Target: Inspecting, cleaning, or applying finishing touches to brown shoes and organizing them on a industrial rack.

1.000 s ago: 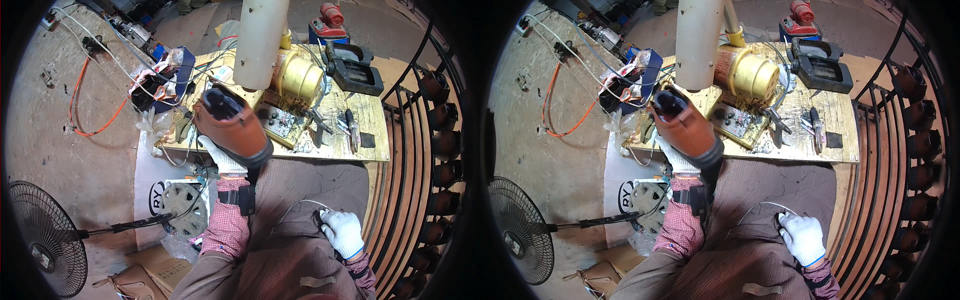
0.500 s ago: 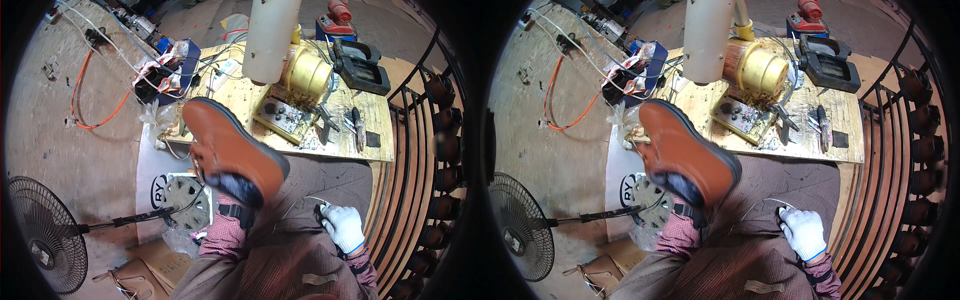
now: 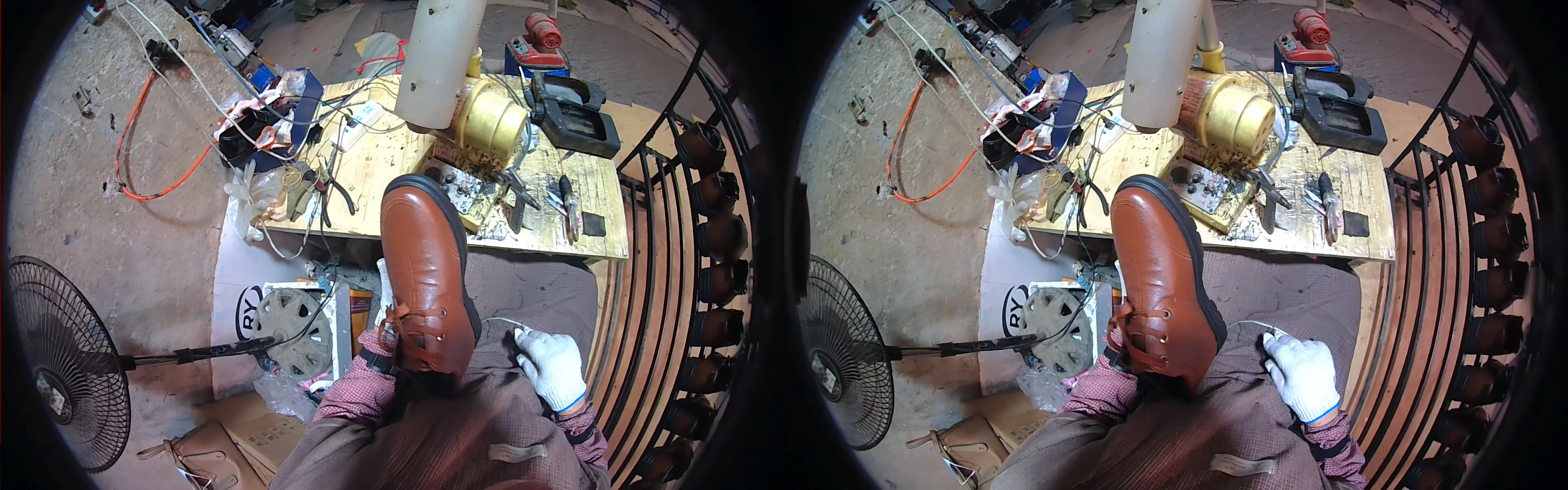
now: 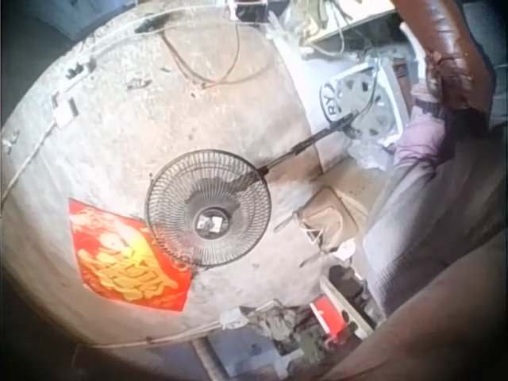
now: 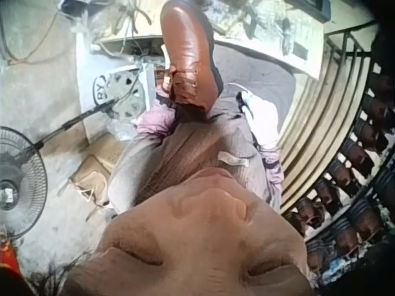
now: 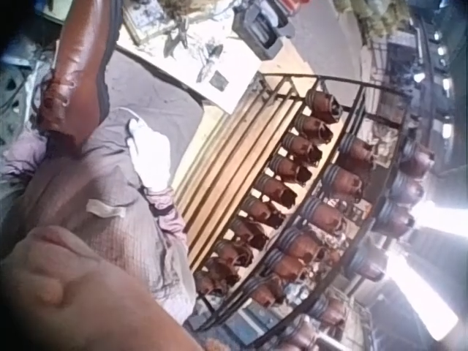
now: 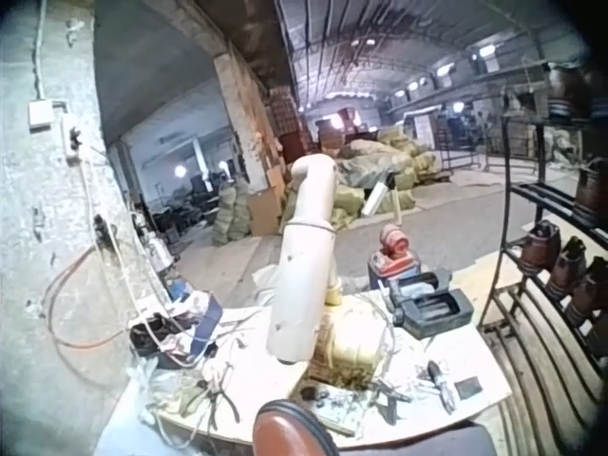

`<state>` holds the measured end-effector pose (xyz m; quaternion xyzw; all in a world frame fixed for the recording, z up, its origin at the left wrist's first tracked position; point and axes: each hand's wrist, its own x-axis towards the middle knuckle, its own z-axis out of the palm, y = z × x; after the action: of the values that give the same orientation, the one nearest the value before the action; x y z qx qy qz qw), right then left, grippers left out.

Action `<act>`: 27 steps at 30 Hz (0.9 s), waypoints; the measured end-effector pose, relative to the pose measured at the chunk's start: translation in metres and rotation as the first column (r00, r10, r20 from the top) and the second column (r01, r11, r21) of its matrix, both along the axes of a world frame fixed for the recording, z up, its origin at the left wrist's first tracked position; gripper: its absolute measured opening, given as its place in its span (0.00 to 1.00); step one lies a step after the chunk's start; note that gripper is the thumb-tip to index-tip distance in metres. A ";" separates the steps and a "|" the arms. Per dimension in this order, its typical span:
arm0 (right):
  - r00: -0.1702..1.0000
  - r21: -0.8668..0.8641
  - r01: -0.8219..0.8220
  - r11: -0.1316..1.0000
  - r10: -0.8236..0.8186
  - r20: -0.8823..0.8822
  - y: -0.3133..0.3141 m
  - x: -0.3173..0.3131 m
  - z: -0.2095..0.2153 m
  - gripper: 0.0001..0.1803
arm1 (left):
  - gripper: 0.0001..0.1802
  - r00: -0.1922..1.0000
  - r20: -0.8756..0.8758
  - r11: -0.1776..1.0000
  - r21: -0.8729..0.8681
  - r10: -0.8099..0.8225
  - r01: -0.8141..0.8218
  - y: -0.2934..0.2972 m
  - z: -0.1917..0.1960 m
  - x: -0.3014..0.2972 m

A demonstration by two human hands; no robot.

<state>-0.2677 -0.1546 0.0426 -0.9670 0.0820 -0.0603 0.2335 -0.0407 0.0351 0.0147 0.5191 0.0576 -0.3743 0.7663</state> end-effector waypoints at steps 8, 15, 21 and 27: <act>0.975 -0.165 -0.044 0.985 0.078 0.210 0.011 0.004 0.044 0.32 | 0.46 0.986 -0.149 0.997 0.019 -0.068 0.071 -0.005 0.020 0.005; 0.934 -0.329 -0.294 0.897 0.342 0.099 0.017 0.007 0.066 0.18 | 0.51 0.959 -0.252 0.878 -0.478 -0.130 -0.006 -0.048 0.004 -0.022; 0.883 -0.617 0.034 0.786 0.266 0.387 -0.031 -0.053 0.178 0.12 | 0.43 0.862 0.472 0.568 -0.665 -0.183 0.485 -0.083 0.098 -0.026; 0.784 -0.776 0.593 -0.214 -0.064 0.617 -0.050 -0.164 0.313 0.14 | 0.58 0.648 0.623 0.664 -0.261 -0.439 0.701 -0.124 0.162 -0.074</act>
<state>-0.4314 -0.2045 0.3558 -0.7172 0.2278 -0.3353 -0.5668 -0.1143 -0.0889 0.1772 0.3808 -0.4141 -0.4542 0.6908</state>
